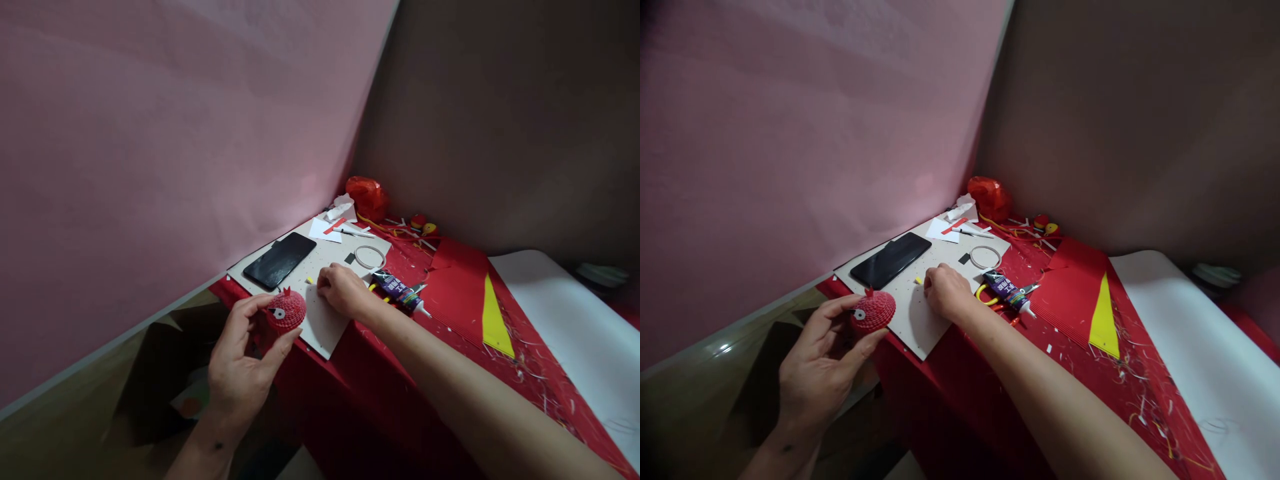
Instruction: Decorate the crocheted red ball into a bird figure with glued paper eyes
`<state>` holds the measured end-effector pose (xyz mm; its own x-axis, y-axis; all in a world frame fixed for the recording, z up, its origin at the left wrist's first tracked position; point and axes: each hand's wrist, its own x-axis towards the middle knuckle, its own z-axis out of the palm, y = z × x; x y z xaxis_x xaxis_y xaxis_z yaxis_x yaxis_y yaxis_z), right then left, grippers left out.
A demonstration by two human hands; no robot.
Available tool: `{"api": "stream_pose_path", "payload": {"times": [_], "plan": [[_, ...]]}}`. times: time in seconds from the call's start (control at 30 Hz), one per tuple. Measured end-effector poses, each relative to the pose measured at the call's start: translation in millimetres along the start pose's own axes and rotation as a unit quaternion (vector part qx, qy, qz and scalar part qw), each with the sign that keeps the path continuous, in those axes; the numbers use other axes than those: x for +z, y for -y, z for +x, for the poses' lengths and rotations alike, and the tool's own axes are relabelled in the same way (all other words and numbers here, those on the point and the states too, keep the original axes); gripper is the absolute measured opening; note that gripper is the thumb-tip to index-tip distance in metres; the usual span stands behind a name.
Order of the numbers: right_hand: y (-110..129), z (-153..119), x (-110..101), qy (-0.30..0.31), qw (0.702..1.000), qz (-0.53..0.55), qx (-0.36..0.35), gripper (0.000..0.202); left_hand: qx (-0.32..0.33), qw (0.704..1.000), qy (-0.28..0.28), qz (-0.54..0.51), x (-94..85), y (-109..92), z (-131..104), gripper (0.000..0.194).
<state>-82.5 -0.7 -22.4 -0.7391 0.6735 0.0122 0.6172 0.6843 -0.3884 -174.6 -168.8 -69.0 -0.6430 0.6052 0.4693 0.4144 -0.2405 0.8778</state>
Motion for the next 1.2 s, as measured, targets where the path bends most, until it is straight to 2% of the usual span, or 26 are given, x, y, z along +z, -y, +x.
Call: {"api": "stream_pose_path", "payload": {"times": [0.27, 0.63, 1.2], "plan": [[-8.3, -2.8, -1.0, -0.015, 1.000, 0.022, -0.011, 0.014, 0.001, 1.000, 0.005, -0.005, 0.9, -1.2, 0.5, 0.042], [-7.5, -5.8, 3.3, -0.008, 0.999, 0.015, -0.028, 0.015, 0.000, 1.000, 0.004, -0.002, -0.4, -1.4, -1.9, 0.043], [-10.4, -28.3, -3.3, -0.024, 0.998, 0.046, -0.037, 0.015, -0.009, 1.000, 0.010, -0.008, 3.9, -3.1, -4.1, 0.044]]}}
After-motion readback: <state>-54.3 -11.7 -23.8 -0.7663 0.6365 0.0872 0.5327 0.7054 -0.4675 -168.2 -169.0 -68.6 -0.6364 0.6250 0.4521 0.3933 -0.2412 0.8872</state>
